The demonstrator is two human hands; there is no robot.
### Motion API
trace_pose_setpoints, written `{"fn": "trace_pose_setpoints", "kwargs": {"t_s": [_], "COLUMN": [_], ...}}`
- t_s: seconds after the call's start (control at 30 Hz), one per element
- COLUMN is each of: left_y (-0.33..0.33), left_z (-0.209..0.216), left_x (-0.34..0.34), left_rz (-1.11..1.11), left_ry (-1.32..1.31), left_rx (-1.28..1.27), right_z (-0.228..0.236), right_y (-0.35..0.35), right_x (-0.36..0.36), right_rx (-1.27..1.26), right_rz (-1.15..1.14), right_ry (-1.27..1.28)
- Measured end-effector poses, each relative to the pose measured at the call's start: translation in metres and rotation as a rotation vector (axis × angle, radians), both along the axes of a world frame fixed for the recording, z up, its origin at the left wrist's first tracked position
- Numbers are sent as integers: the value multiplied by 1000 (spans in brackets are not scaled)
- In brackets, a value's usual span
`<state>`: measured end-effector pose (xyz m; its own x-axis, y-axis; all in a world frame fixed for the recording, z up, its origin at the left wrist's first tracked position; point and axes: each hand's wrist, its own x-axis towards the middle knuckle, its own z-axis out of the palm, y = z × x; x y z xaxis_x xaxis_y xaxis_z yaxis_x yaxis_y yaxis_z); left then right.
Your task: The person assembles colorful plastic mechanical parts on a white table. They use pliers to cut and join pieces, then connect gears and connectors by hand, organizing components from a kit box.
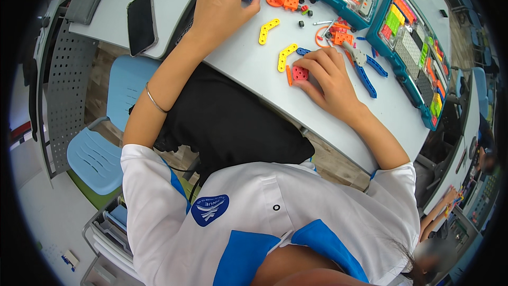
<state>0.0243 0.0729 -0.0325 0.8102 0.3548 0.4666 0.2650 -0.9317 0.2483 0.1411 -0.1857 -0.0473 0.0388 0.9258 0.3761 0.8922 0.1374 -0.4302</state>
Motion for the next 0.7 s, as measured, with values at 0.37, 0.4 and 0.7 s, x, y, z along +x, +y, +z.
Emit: {"fn": "trace_pose_setpoints", "kwargs": {"t_s": [0.37, 0.4, 0.7], "left_y": [3, 4, 114], "left_z": [2, 12, -72], "left_x": [-17, -22, -170], "left_rz": [36, 45, 1101], "left_ry": [-133, -169, -554], "left_rx": [-21, -79, -516], "right_z": [2, 2, -2], "right_y": [-3, -5, 3], "right_x": [0, 0, -4], "right_rx": [5, 8, 64], "right_rz": [23, 21, 26], "right_ry": [24, 21, -6]}}
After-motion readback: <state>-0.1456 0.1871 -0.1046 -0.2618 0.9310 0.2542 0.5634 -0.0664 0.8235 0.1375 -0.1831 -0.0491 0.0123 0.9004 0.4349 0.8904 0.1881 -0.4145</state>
